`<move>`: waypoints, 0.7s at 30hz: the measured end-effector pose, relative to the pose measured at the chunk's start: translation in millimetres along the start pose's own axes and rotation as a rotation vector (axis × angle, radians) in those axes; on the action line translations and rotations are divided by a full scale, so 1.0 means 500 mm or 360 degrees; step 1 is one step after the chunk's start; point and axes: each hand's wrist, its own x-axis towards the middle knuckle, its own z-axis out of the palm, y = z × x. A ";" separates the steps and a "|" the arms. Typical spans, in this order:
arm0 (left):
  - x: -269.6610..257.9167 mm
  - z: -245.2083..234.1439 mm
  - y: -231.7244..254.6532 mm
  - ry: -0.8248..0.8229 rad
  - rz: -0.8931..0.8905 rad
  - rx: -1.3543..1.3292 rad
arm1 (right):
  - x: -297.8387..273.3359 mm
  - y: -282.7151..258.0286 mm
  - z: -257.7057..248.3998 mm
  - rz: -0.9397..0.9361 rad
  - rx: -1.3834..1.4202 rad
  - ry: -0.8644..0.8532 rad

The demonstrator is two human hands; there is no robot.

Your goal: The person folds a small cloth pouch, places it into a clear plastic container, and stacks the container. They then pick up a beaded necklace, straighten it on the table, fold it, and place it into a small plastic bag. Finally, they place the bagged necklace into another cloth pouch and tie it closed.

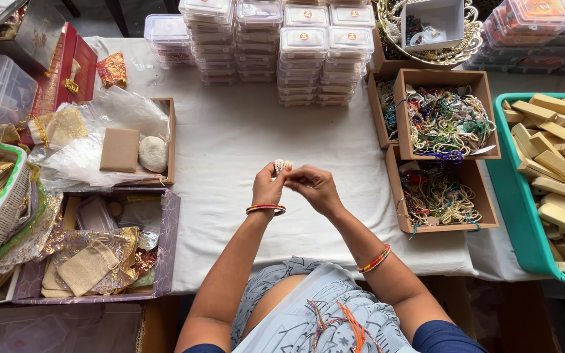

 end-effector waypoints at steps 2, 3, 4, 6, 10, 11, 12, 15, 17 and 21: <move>0.004 0.003 -0.008 -0.0171 -0.0138 -0.0257 | 0.003 0.004 0.008 0.0016 0.0160 0.0299; 0.007 0.010 -0.021 -0.0172 -0.0135 -0.0257 | 0.003 0.022 0.010 0.0014 0.0159 0.0301; 0.011 0.016 -0.034 -0.0215 -0.0149 -0.0396 | 0.002 0.039 0.013 0.0071 0.0316 0.0379; 0.007 0.021 -0.043 -0.0251 -0.0163 -0.0534 | 0.003 0.059 0.024 0.0129 0.0476 0.0450; -0.020 0.030 -0.018 -0.0091 0.0326 0.0281 | 0.006 0.053 0.038 0.0640 0.1078 0.0773; -0.029 0.031 -0.010 -0.0036 0.0503 0.0708 | 0.007 0.047 0.042 0.0824 0.1237 0.0801; -0.038 0.031 0.001 -0.0033 0.0500 0.0709 | 0.004 0.041 0.045 0.0827 0.1238 0.0798; -0.048 0.033 0.009 -0.0006 0.0851 0.1366 | 0.005 0.042 0.044 0.1060 0.1485 0.0727; -0.040 0.036 -0.027 0.0001 0.1172 0.1858 | 0.005 0.073 0.036 0.1104 0.1370 0.0592; -0.025 0.031 -0.068 -0.0049 0.1290 0.2133 | -0.016 0.137 0.024 0.1020 0.1232 0.0414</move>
